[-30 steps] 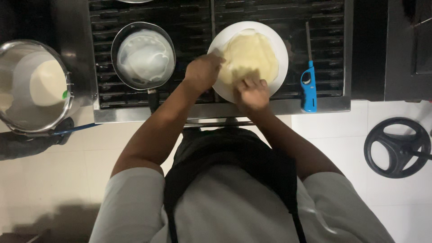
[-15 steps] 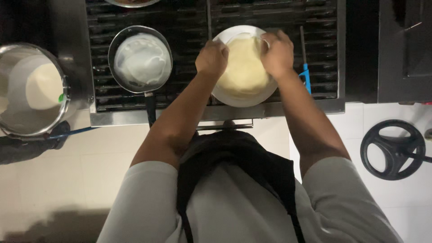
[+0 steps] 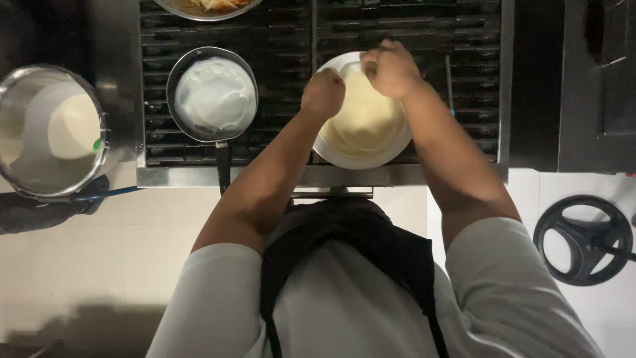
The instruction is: The person pours batter into a small pan on a gas stove, swirls it to form a thin crepe, cooks it, and flips it onto a plate. The person repeats this process multiple times, stacking the finished crepes on the plate.
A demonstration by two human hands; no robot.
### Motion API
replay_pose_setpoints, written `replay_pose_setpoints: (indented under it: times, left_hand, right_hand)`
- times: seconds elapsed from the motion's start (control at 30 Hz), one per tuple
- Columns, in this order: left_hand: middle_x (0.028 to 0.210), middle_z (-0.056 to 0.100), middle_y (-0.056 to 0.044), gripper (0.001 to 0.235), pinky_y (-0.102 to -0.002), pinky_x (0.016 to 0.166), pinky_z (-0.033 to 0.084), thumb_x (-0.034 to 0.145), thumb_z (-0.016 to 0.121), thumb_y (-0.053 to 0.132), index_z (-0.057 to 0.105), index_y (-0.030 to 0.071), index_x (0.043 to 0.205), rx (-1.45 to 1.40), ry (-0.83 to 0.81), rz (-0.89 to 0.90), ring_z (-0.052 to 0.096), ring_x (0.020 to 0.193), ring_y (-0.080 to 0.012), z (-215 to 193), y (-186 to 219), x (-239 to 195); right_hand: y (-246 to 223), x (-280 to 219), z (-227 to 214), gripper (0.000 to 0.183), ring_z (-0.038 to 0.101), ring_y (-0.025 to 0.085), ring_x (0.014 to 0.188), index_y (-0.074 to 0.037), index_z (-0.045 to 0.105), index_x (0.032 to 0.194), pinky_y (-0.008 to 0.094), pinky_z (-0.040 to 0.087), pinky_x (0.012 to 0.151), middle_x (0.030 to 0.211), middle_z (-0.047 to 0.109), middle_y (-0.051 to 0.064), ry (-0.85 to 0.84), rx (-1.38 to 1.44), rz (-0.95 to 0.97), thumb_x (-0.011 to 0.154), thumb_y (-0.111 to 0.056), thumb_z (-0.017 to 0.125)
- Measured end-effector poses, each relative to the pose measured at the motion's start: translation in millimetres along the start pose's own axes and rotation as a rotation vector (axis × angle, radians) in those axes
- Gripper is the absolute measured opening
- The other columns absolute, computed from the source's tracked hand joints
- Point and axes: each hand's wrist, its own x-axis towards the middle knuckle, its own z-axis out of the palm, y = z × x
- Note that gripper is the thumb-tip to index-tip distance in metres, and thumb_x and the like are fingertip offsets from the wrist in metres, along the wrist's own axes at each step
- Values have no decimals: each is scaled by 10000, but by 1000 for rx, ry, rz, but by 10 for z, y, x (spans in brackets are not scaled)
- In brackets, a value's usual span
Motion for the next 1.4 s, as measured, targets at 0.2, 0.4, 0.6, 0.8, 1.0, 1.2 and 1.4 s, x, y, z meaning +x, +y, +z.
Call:
replay_pose_setpoints:
  times: [0.2,0.4,0.6,0.8,1.0,1.2,1.4]
  left_hand:
    - [1057,741,-162,281,-440,869,565,955,639,297,665,63,1108,-216,8,-11,720,996,-338,-24,-100,-29]
    - [979,742,-92,447,-343,806,580,799,827,248,665,46,1163,-288,-87,49,730,893,-208,-138,-153,-126]
    - [957,745,-76,308,-341,741,573,855,778,226,716,25,1080,-411,-209,43,709,841,-170,-257,-137,-215]
    - [943,719,-63,260,-304,776,558,1006,731,227,652,-12,1072,-566,-263,341,664,860,-121,-397,-42,-426]
    - [904,697,-17,213,-272,684,557,985,689,214,664,32,1094,-587,-329,296,638,767,-86,-666,203,-817]
    - [866,686,8,211,-256,691,516,1015,705,237,679,48,1105,-471,-402,416,592,738,-74,-1026,403,-1243]
    - [892,689,-4,239,-254,707,519,1001,706,269,700,42,1075,-559,-515,407,615,782,-72,-1325,514,-1601]
  right_hand:
    - [4,41,-79,158,621,361,1110,-119,770,1021,454,516,940,1081,677,139,-75,70,30,873,-177,774]
    - [-6,-25,-265,149,691,286,1041,-85,715,1056,414,550,885,1106,711,113,-164,337,64,962,-198,737]
    - [-68,-157,-452,159,690,220,973,-76,694,1070,374,551,867,1063,724,91,-202,420,111,991,-210,724]
    - [-135,-330,-670,142,672,162,978,-73,682,1058,329,527,872,1056,736,58,-191,559,103,1002,-195,728]
    - [-434,-602,-1048,140,671,136,965,-68,687,1061,310,538,878,1036,738,40,-221,538,92,1011,-194,722]
    - [-925,-983,-1501,152,692,148,954,-68,697,1085,316,541,846,1045,746,47,-227,442,97,998,-192,709]
    - [-1243,-1274,-1724,160,692,162,933,-73,703,1085,325,549,835,1016,747,57,-258,480,152,989,-199,688]
